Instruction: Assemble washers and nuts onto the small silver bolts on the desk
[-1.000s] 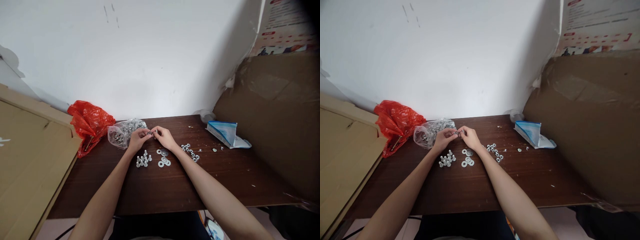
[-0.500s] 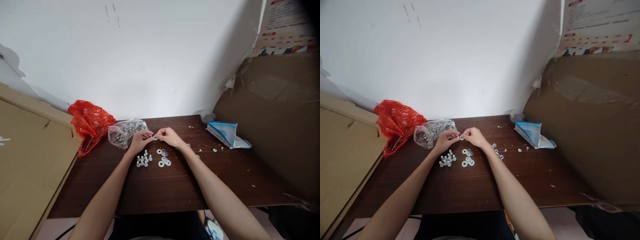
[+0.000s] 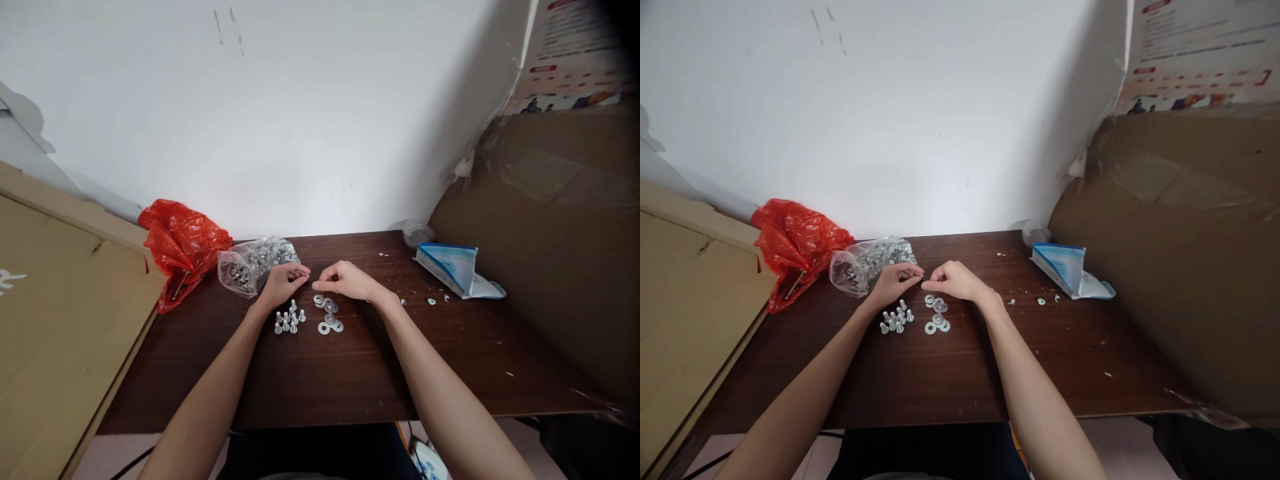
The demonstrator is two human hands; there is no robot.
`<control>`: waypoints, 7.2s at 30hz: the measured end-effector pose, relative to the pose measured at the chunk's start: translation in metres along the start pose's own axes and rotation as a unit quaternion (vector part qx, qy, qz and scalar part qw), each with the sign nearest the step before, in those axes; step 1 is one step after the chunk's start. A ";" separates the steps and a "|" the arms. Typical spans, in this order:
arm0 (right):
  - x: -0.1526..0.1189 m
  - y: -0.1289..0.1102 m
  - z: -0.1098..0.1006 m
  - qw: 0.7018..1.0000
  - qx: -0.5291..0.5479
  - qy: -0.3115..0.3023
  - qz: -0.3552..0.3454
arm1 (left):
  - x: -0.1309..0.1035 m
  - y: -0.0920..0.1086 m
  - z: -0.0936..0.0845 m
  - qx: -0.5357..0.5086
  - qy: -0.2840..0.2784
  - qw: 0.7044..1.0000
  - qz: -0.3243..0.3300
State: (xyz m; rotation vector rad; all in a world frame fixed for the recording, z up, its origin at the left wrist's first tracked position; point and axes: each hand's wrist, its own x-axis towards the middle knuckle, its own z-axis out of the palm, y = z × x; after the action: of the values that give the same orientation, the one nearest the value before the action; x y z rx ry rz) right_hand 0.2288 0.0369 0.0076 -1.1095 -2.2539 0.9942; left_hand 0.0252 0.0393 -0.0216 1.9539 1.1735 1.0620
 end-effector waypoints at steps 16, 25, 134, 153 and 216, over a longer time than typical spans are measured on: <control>-0.002 0.015 -0.015 0.994 -0.028 0.076 0.071 | -0.006 0.020 -0.024 0.052 -0.100 0.993 -0.046; -0.004 0.016 -0.014 0.998 0.014 0.045 0.030 | -0.007 0.020 -0.025 0.074 -0.102 0.992 -0.022; 0.007 -0.021 0.026 0.981 0.166 -0.006 -0.102 | 0.000 0.017 -0.019 0.000 0.116 0.992 -0.056; 0.004 -0.025 0.030 0.980 0.173 -0.073 -0.060 | 0.000 0.015 -0.018 -0.021 0.097 0.994 -0.044; -0.011 0.025 -0.018 0.994 0.052 0.023 0.096 | -0.011 0.043 -0.020 -0.121 -0.253 0.953 -0.115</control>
State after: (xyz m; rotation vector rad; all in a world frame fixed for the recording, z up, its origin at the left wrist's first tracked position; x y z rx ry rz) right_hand 0.2591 0.0459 -0.0008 -1.3076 -2.0630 1.1353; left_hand 0.0226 0.0136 0.0200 1.7048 0.9063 0.5090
